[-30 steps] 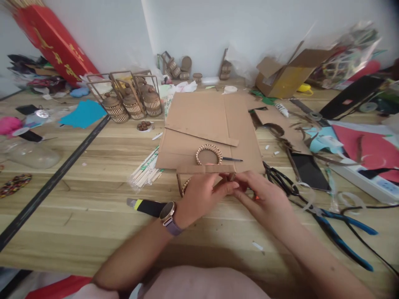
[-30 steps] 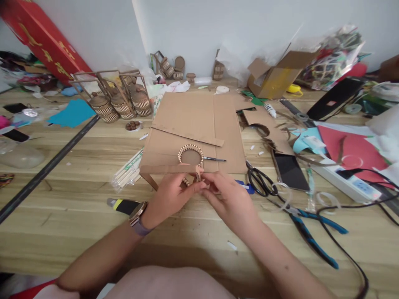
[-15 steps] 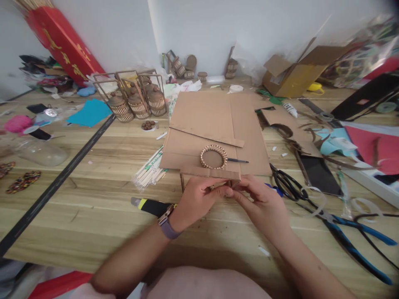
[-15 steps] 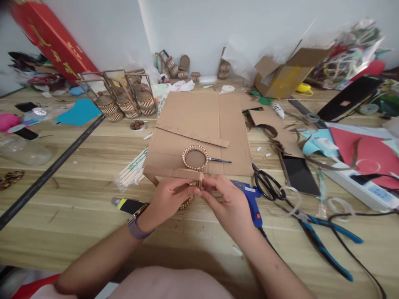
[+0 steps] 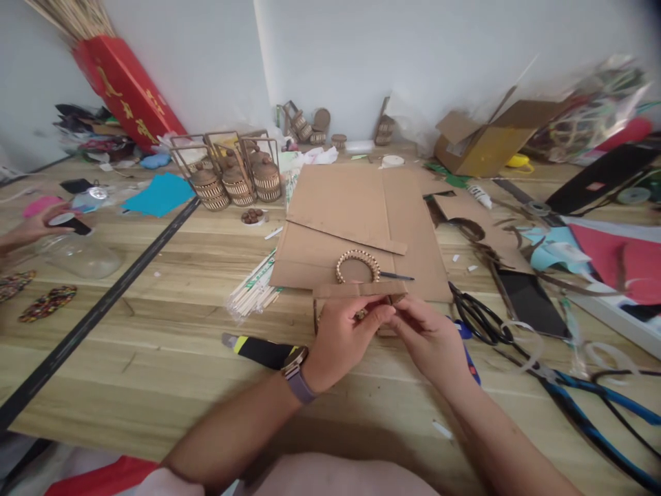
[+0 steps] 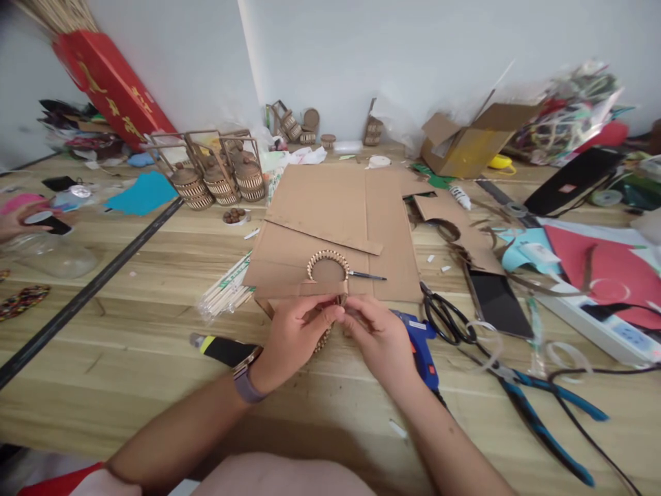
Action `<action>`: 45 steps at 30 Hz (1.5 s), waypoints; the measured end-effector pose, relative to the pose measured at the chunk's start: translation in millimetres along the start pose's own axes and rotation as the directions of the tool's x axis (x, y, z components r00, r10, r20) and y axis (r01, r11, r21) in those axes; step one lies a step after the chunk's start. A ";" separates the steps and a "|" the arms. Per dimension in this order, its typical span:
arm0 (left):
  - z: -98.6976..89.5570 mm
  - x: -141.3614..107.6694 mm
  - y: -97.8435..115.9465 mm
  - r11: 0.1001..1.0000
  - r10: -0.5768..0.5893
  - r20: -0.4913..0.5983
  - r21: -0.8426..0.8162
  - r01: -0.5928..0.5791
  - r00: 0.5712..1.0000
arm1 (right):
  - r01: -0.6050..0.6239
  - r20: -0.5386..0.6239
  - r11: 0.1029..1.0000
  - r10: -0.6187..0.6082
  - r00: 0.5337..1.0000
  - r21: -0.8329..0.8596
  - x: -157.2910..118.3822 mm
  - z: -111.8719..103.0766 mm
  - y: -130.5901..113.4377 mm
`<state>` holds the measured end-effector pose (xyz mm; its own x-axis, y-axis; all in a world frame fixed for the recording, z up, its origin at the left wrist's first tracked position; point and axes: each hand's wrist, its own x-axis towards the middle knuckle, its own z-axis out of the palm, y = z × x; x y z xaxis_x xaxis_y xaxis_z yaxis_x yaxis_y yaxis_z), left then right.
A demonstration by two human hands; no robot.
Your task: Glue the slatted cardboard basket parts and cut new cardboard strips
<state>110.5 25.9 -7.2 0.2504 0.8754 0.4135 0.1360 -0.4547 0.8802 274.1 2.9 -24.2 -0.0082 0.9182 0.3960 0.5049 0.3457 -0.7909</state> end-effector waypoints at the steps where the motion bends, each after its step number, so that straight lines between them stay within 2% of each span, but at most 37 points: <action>1: 1.4 0.2 -0.4 1.000 -0.005 -0.007 -0.004 0.005 1.000 | -0.008 0.003 1.000 0.008 1.000 0.017 0.8 0.1 1.6; 7: 3.0 0.5 -2.9 1.000 -0.007 -0.012 0.007 0.007 1.000 | -0.007 0.011 1.000 0.007 1.000 0.025 4.2 -2.3 0.8; 15: 2.5 0.2 -2.8 0.997 -0.078 0.019 0.016 0.077 0.997 | 0.061 0.019 0.995 -0.059 0.998 -0.078 3.9 -2.8 -0.8; 21: 2.2 0.0 -4.3 0.999 -0.051 0.018 -0.005 0.051 0.999 | 0.089 0.024 0.989 -0.087 0.996 -0.117 3.7 -1.0 -2.6; 33: 2.9 -0.3 -3.8 0.997 -0.068 0.021 0.026 0.067 0.997 | 0.077 0.030 0.991 -0.074 0.997 -0.107 2.1 1.0 -0.8; 38: 2.0 1.2 -3.6 0.998 -0.002 -0.007 0.055 0.003 1.000 | 0.122 0.037 0.981 -0.118 0.992 -0.153 2.9 1.8 -3.1; 41: 0.0 1.4 -3.3 0.996 0.033 -0.007 0.079 -0.032 0.999 | 0.128 0.026 0.968 -0.125 0.992 -0.215 3.6 -10.8 -4.1; 43: -1.4 1.1 -3.6 0.997 0.005 0.008 0.079 -0.005 1.000 | 0.050 -0.024 0.949 -0.060 0.998 -0.312 0.8 -28.1 -1.5; 45: -2.4 0.8 -4.2 0.997 -0.042 0.006 0.066 0.041 0.999 | -0.081 -0.079 0.899 0.051 0.996 -0.431 -7.2 -49.4 6.0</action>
<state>107.8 28.8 -10.0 0.2506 0.8926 0.3748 0.2093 -0.4280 0.8792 319.8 -11.2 -8.7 0.0859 0.9166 0.3904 0.8267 0.1531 -0.5414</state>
